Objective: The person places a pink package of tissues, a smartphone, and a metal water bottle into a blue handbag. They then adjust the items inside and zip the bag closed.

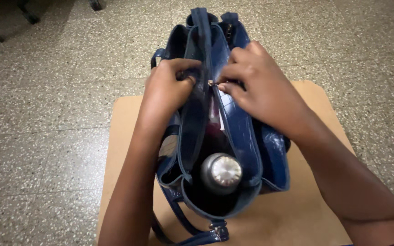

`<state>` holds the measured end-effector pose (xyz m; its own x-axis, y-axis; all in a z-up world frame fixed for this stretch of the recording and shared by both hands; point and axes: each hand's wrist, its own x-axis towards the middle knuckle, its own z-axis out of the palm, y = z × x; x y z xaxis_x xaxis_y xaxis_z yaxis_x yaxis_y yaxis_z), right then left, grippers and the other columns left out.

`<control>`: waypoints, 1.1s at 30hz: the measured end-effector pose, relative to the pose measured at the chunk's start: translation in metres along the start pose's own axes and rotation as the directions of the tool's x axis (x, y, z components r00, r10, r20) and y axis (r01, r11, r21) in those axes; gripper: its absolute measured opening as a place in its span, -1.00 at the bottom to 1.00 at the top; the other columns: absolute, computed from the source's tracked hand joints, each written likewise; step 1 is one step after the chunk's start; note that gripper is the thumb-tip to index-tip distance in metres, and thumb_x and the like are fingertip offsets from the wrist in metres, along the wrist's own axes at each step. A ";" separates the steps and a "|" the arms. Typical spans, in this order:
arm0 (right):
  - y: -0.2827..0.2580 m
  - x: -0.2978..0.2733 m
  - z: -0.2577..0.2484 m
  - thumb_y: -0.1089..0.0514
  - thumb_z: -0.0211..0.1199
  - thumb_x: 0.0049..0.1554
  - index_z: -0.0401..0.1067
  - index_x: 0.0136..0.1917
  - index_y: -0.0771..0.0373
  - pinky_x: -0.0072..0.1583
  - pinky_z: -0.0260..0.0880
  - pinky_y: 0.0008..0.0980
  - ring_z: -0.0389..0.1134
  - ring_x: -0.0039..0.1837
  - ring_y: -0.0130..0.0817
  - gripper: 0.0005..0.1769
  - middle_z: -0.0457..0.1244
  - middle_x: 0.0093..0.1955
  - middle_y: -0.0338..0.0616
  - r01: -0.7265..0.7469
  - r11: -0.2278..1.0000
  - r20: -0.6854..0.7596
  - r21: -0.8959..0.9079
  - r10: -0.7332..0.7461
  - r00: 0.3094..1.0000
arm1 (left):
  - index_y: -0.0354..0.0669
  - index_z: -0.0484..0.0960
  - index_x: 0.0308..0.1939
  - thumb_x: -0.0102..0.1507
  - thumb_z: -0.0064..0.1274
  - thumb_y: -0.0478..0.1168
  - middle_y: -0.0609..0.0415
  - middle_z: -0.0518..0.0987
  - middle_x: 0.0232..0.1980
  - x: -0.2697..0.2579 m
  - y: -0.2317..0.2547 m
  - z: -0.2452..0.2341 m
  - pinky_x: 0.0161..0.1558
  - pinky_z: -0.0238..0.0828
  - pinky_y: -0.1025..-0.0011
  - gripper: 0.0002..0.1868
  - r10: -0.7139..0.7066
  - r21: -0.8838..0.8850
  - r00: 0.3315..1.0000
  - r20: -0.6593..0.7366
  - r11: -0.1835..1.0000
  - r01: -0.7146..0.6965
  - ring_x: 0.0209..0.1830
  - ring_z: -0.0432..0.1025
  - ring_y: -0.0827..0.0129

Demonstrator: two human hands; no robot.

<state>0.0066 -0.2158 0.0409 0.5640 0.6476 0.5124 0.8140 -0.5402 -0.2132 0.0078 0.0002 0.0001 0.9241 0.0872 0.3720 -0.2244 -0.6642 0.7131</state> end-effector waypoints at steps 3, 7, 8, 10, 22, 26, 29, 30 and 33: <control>-0.002 0.000 -0.005 0.15 0.42 0.10 0.60 -0.05 0.29 0.10 0.24 -0.17 0.17 0.05 -0.12 -0.81 0.26 -0.10 -0.12 0.007 0.999 -0.003 0.036 -0.007 1.000 | -0.10 0.75 -0.03 0.12 0.14 -0.30 -0.06 0.74 -0.20 -0.002 0.001 -0.002 -0.13 0.57 0.35 -0.67 -0.043 -0.131 0.997 0.061 0.990 0.051 -0.22 0.69 0.27; -0.009 -0.004 -0.011 0.13 0.43 0.09 0.62 -0.06 0.27 0.04 0.23 -0.21 0.15 0.00 -0.20 -0.81 0.26 -0.17 -0.17 -0.056 0.994 0.043 0.091 0.052 0.998 | -0.09 0.76 -0.05 0.12 0.15 -0.30 -0.07 0.73 -0.22 -0.003 0.004 -0.004 -0.19 0.54 0.36 -0.68 -0.053 -0.092 0.997 0.050 0.994 0.057 -0.32 0.66 0.26; -0.012 -0.005 -0.013 0.12 0.43 0.08 0.62 -0.07 0.26 0.02 0.22 -0.21 0.14 -0.02 -0.20 -0.81 0.26 -0.18 -0.17 -0.073 0.993 0.064 0.092 0.067 0.996 | -0.08 0.76 -0.05 0.12 0.15 -0.29 -0.07 0.73 -0.23 -0.003 0.005 -0.004 -0.21 0.54 0.35 -0.68 -0.094 -0.094 0.993 0.070 0.991 0.100 -0.35 0.65 0.25; -0.017 -0.010 -0.018 0.11 0.43 0.07 0.63 -0.08 0.25 -0.01 0.20 -0.22 0.13 -0.06 -0.22 -0.80 0.25 -0.20 -0.18 -0.108 0.990 0.107 0.092 0.098 0.989 | -0.06 0.76 -0.05 0.11 0.15 -0.28 -0.07 0.73 -0.24 -0.003 0.007 -0.005 -0.20 0.54 0.35 -0.68 -0.104 -0.089 0.992 0.074 0.990 0.110 -0.35 0.65 0.25; -0.047 -0.029 -0.043 0.06 0.41 -0.04 0.66 -0.15 0.16 -0.13 0.23 -0.27 0.15 -0.14 -0.30 -0.80 0.29 -0.32 -0.29 -0.168 0.975 0.311 0.144 0.116 0.943 | 0.01 0.76 0.00 0.06 0.16 -0.27 -0.09 0.72 -0.15 -0.005 0.004 0.002 -0.01 0.51 0.33 -0.60 -0.065 -0.040 0.998 -0.010 0.997 0.065 -0.14 0.63 0.18; -0.053 -0.038 -0.048 0.04 0.41 0.01 0.67 -0.14 0.14 -0.06 0.25 -0.28 0.15 -0.07 -0.34 -0.82 0.30 -0.29 -0.33 -0.188 0.968 0.385 0.168 0.111 0.916 | -0.01 0.73 0.07 0.04 0.13 -0.29 -0.09 0.70 -0.13 -0.005 0.006 0.005 0.00 0.51 0.29 -0.51 -0.016 -0.052 0.997 -0.075 0.999 0.012 -0.14 0.61 0.16; -0.053 -0.042 -0.048 0.09 0.37 0.05 0.66 -0.10 0.17 -0.05 0.26 -0.29 0.19 -0.07 -0.37 -0.82 0.32 -0.24 -0.34 -0.177 0.952 0.388 0.251 0.068 0.919 | 0.03 0.70 0.12 0.01 0.13 -0.28 -0.09 0.68 -0.18 -0.005 0.009 0.006 0.00 0.49 0.26 -0.45 -0.056 -0.027 0.995 -0.076 0.998 0.055 -0.17 0.59 0.14; -0.052 -0.043 -0.047 0.11 0.36 0.06 0.66 -0.08 0.17 -0.04 0.26 -0.30 0.20 -0.05 -0.38 -0.82 0.33 -0.22 -0.34 -0.190 0.941 0.402 0.282 0.064 0.914 | 0.07 0.69 0.14 0.01 0.13 -0.27 -0.09 0.68 -0.23 -0.004 0.010 0.006 -0.01 0.49 0.26 -0.43 -0.110 -0.011 0.992 -0.056 0.994 0.110 -0.20 0.59 0.14; -0.050 -0.045 -0.044 0.18 0.32 0.02 0.65 -0.11 0.21 -0.07 0.29 -0.29 0.27 -0.05 -0.37 -0.83 0.35 -0.21 -0.30 -0.206 0.917 0.423 0.341 0.046 0.905 | 0.09 0.64 0.20 0.04 0.09 -0.26 -0.12 0.69 -0.21 -0.007 0.014 0.004 0.02 0.51 0.25 -0.40 -0.173 -0.030 0.983 -0.060 0.985 0.172 -0.17 0.60 0.14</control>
<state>-0.0659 -0.2415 0.0654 0.6063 0.7887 0.1015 0.6776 -0.4456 -0.5851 -0.0005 -0.0123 0.0051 0.9286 0.2455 0.2781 -0.0717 -0.6167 0.7840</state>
